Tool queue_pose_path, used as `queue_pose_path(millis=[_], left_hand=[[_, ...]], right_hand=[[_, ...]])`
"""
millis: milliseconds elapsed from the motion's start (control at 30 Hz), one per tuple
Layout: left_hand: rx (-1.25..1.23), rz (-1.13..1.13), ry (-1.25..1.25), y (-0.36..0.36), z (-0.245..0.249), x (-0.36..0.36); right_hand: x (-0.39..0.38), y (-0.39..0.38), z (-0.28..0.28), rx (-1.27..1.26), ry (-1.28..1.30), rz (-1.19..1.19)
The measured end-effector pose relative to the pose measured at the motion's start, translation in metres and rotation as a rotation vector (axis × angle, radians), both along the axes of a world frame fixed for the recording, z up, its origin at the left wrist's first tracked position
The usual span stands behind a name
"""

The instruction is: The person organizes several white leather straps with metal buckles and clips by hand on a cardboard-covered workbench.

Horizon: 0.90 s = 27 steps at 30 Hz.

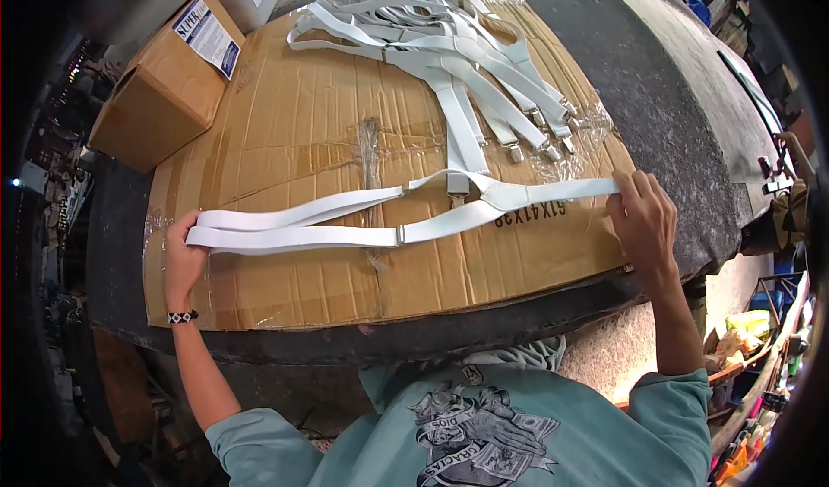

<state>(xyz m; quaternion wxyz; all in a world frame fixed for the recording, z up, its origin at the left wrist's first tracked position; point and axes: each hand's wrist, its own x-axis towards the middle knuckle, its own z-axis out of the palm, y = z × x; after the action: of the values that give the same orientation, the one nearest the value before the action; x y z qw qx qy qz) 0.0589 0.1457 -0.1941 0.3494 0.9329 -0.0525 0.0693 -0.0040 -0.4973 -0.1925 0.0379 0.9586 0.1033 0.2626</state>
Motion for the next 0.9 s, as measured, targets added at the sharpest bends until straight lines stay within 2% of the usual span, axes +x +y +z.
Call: queue_pose_path(millis=[167,233,267,367,467,500,567,900], left_hand=[[0.032,-0.14,0.106,-0.026,0.013,-0.018],[0.107,-0.13,0.029,-0.03,0.009,-0.02],[0.146,-0.123,-0.01,-0.03,0.007,-0.021],[0.022,0.024,-0.059,-0.009,-0.023,-0.018],[-0.005,0.076,-0.176,-0.013,-0.032,-0.016],[0.061,0.121,-0.154,-0.011,-0.033,-0.016],[0.066,0.136,-0.182,-0.009,-0.034,-0.015],[0.119,0.153,-0.178,0.001,-0.04,-0.008]], right_hand=[[-0.005,-0.008,0.0,0.131,0.021,0.038],[-0.005,-0.01,0.002,0.116,0.003,0.021],[-0.004,-0.011,0.002,0.109,-0.006,0.014],[0.003,-0.023,-0.003,0.027,0.012,-0.019],[0.006,-0.018,-0.002,0.056,0.104,0.039],[0.006,-0.017,-0.003,0.079,0.123,0.057],[0.008,-0.015,-0.003,0.126,0.15,0.094],[0.011,0.003,0.012,-0.05,0.265,0.031]])
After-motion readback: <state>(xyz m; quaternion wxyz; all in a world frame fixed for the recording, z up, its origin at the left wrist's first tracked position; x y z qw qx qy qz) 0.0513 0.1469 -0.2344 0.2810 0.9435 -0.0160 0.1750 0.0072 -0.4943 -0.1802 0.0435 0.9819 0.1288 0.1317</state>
